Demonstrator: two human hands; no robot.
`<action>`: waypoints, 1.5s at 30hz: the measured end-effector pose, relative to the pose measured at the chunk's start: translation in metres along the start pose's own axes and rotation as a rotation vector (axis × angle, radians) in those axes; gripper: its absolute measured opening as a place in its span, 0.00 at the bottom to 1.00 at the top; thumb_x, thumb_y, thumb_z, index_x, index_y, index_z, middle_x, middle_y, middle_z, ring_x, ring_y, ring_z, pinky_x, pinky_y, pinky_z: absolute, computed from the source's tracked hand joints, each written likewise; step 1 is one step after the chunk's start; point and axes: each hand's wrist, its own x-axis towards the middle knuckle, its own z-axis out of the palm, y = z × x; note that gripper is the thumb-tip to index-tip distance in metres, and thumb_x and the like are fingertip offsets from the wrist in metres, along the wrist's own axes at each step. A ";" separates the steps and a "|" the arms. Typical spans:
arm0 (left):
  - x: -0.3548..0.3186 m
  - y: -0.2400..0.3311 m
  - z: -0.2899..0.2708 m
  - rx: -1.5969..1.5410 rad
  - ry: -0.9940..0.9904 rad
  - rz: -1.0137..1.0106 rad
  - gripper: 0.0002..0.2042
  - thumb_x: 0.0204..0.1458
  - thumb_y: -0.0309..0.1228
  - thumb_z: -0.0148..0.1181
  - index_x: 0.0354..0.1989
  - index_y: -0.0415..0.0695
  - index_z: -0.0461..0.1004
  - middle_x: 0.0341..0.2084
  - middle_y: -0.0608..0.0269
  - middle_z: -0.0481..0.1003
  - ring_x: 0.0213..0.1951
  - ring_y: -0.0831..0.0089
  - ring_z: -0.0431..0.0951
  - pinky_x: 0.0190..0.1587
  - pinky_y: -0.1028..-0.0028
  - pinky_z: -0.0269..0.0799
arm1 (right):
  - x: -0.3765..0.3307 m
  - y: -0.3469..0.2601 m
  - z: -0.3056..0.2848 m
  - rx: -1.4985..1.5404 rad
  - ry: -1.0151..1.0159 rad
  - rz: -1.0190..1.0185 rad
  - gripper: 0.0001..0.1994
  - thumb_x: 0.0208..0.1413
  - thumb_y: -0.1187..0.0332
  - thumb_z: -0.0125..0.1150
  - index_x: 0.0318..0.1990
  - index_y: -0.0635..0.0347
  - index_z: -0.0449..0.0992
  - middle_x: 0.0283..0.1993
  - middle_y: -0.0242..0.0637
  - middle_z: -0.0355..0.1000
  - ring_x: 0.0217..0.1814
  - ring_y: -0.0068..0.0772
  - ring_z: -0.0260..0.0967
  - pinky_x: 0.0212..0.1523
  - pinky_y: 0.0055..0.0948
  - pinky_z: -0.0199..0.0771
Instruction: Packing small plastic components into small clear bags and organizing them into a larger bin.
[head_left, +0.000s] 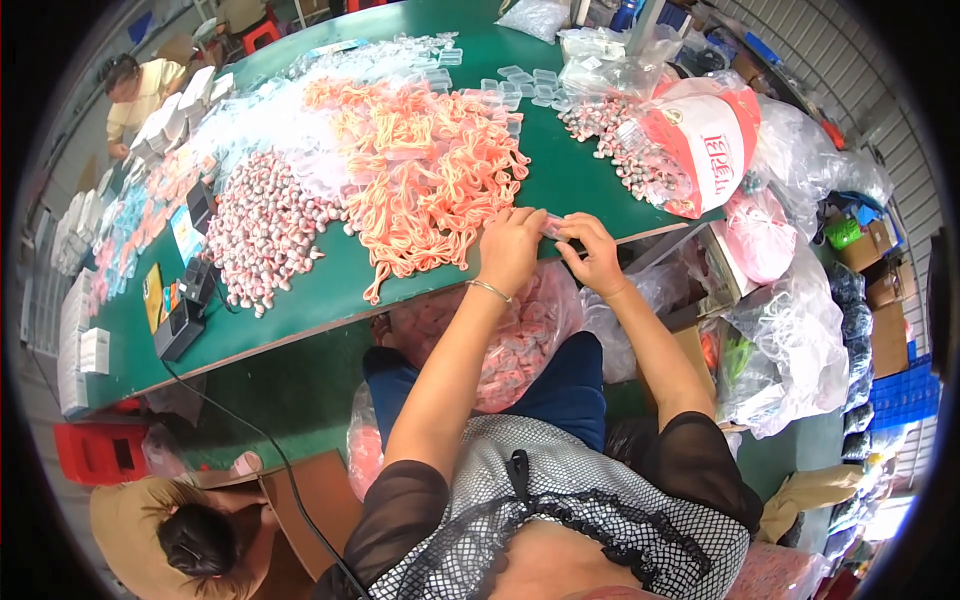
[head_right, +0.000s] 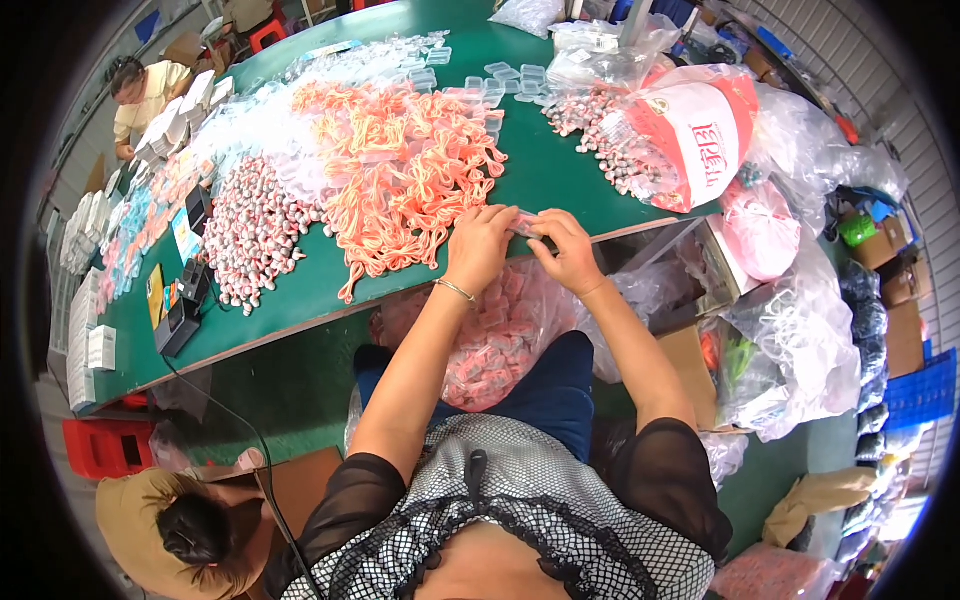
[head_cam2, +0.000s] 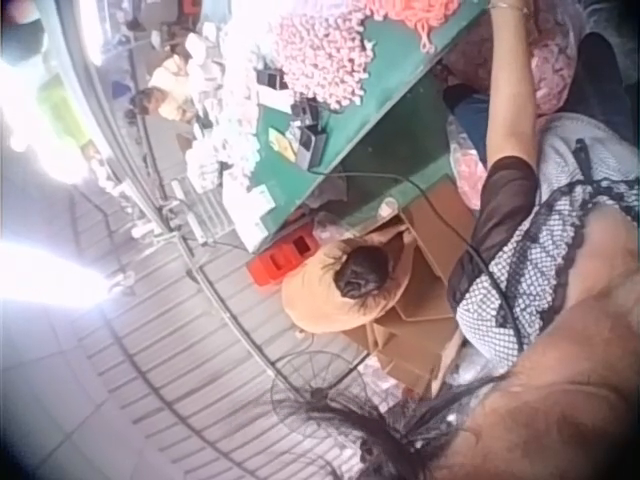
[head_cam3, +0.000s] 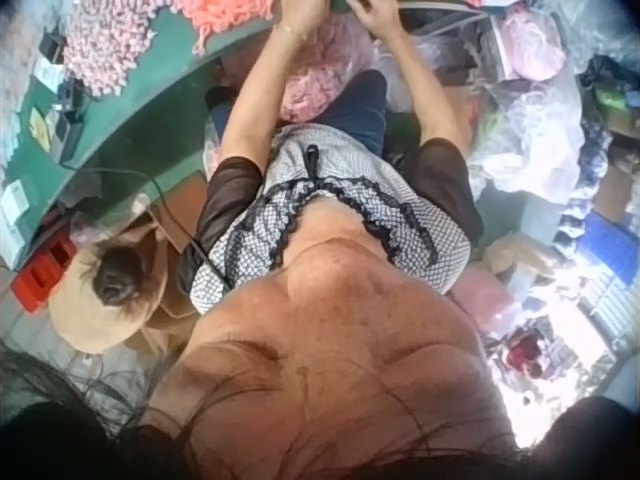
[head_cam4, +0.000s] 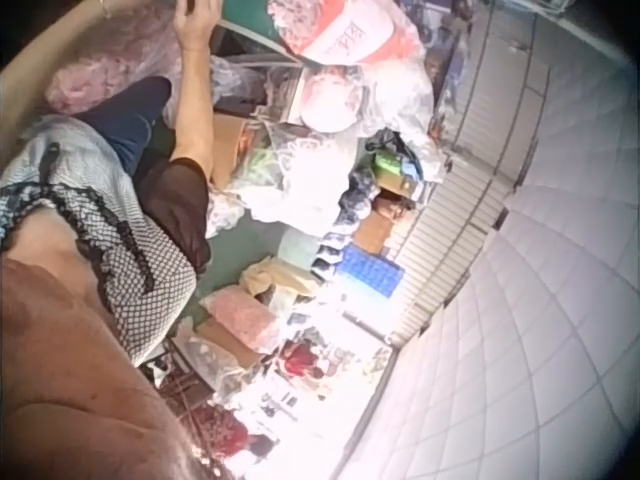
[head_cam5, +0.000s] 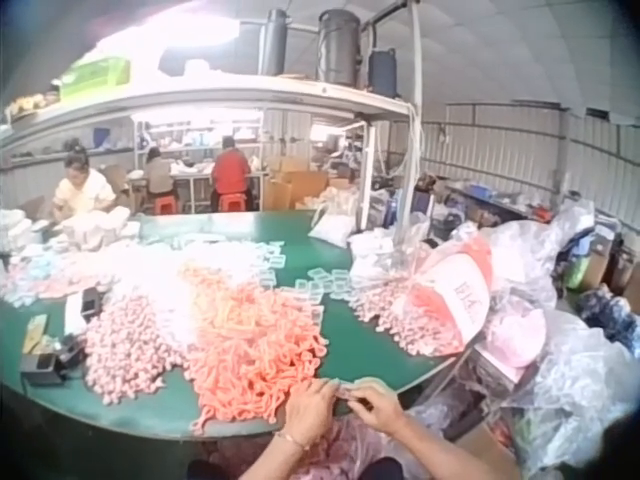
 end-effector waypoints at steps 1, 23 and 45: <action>-0.001 -0.001 0.001 -0.009 -0.029 -0.012 0.12 0.46 0.26 0.58 0.41 0.44 0.77 0.35 0.60 0.76 0.38 0.61 0.75 0.42 0.65 0.70 | -0.001 -0.001 -0.001 0.006 -0.020 0.016 0.11 0.43 0.77 0.68 0.36 0.62 0.75 0.41 0.42 0.74 0.46 0.44 0.72 0.48 0.37 0.73; -0.036 0.001 -0.052 -0.409 -0.101 0.099 0.09 0.46 0.31 0.66 0.32 0.39 0.76 0.25 0.55 0.73 0.29 0.55 0.74 0.32 0.61 0.69 | -0.021 -0.064 -0.002 0.150 -0.108 0.197 0.12 0.53 0.75 0.63 0.46 0.65 0.75 0.41 0.43 0.74 0.42 0.39 0.74 0.43 0.30 0.74; -0.028 -0.020 -0.066 -0.049 -0.003 0.120 0.04 0.44 0.28 0.62 0.28 0.45 0.75 0.24 0.63 0.72 0.30 0.63 0.74 0.31 0.65 0.68 | -0.136 -0.025 0.095 0.170 -0.685 0.624 0.12 0.51 0.67 0.63 0.39 0.67 0.78 0.35 0.50 0.77 0.36 0.43 0.77 0.39 0.35 0.76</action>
